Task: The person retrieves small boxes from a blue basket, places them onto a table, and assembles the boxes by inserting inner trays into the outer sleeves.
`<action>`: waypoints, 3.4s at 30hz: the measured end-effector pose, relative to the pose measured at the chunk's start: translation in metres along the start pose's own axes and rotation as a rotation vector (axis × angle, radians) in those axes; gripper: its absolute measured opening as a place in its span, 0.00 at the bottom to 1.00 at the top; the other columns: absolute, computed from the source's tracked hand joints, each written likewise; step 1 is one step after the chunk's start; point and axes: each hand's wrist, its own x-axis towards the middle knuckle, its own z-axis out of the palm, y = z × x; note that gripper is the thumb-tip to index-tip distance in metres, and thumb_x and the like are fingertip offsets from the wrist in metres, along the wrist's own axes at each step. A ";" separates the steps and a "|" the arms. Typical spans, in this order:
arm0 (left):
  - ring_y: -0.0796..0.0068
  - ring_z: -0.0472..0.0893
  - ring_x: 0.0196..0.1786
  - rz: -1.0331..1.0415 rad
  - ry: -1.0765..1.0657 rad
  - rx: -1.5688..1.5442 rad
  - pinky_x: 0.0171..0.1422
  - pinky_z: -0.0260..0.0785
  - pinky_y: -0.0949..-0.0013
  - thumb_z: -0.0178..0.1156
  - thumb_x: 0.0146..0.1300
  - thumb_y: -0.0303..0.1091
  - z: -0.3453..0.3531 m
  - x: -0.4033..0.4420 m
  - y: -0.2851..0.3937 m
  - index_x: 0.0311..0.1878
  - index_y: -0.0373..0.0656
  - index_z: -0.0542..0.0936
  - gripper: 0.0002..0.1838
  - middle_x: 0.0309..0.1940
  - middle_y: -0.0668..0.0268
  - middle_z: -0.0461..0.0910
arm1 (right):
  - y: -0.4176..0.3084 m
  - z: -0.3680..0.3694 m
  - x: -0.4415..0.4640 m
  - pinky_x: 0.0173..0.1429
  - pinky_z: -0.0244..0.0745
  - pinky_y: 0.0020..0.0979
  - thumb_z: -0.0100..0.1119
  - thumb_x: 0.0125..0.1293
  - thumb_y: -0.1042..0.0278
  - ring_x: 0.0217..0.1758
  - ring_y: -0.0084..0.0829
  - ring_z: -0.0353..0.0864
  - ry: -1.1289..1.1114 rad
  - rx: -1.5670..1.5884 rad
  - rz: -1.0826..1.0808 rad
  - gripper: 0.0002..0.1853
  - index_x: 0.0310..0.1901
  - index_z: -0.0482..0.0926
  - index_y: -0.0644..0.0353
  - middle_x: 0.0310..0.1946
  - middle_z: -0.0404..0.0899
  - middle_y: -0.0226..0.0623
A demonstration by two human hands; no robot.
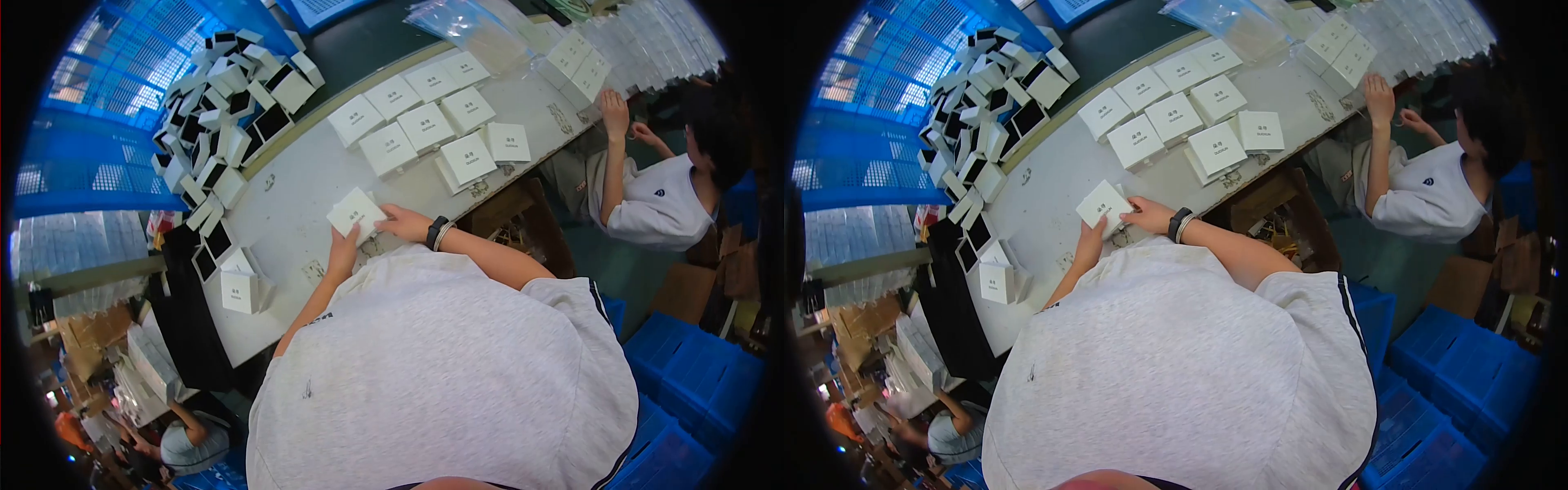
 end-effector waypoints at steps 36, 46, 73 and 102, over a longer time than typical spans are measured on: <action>0.59 0.71 0.54 -0.221 -0.311 0.065 0.60 0.60 0.60 0.52 0.62 0.54 0.109 0.086 0.068 0.66 0.47 0.56 0.35 0.63 0.60 0.60 | 0.063 -0.251 -0.044 0.57 0.65 0.25 0.57 0.62 0.68 0.52 0.25 0.72 0.838 0.383 -0.180 0.17 0.52 0.72 0.63 0.48 0.75 0.34; 0.62 0.60 0.64 -0.006 0.295 -0.052 0.67 0.49 0.63 0.53 0.60 0.56 0.077 0.118 0.076 0.68 0.37 0.49 0.43 0.64 0.54 0.57 | 0.083 -0.159 -0.068 0.48 0.69 0.33 0.56 0.62 0.53 0.43 0.27 0.71 1.377 1.150 -0.006 0.19 0.48 0.68 0.55 0.42 0.69 0.30; 0.66 0.79 0.32 -0.245 -0.305 0.256 0.27 0.73 0.68 0.70 0.44 0.37 0.138 0.089 0.080 0.66 0.45 0.42 0.53 0.44 0.54 0.76 | 0.036 -0.176 -0.083 0.52 0.68 0.60 0.50 0.66 0.61 0.53 0.44 0.69 0.677 1.137 0.142 0.23 0.61 0.57 0.40 0.54 0.64 0.40; 0.65 0.71 0.46 -0.095 0.308 -0.200 0.52 0.65 0.65 0.64 0.54 0.47 0.051 0.172 0.093 0.61 0.36 0.61 0.38 0.48 0.56 0.70 | 0.100 -0.226 -0.090 0.47 0.72 0.40 0.56 0.63 0.56 0.45 0.39 0.74 1.137 1.098 0.065 0.19 0.49 0.65 0.57 0.43 0.67 0.37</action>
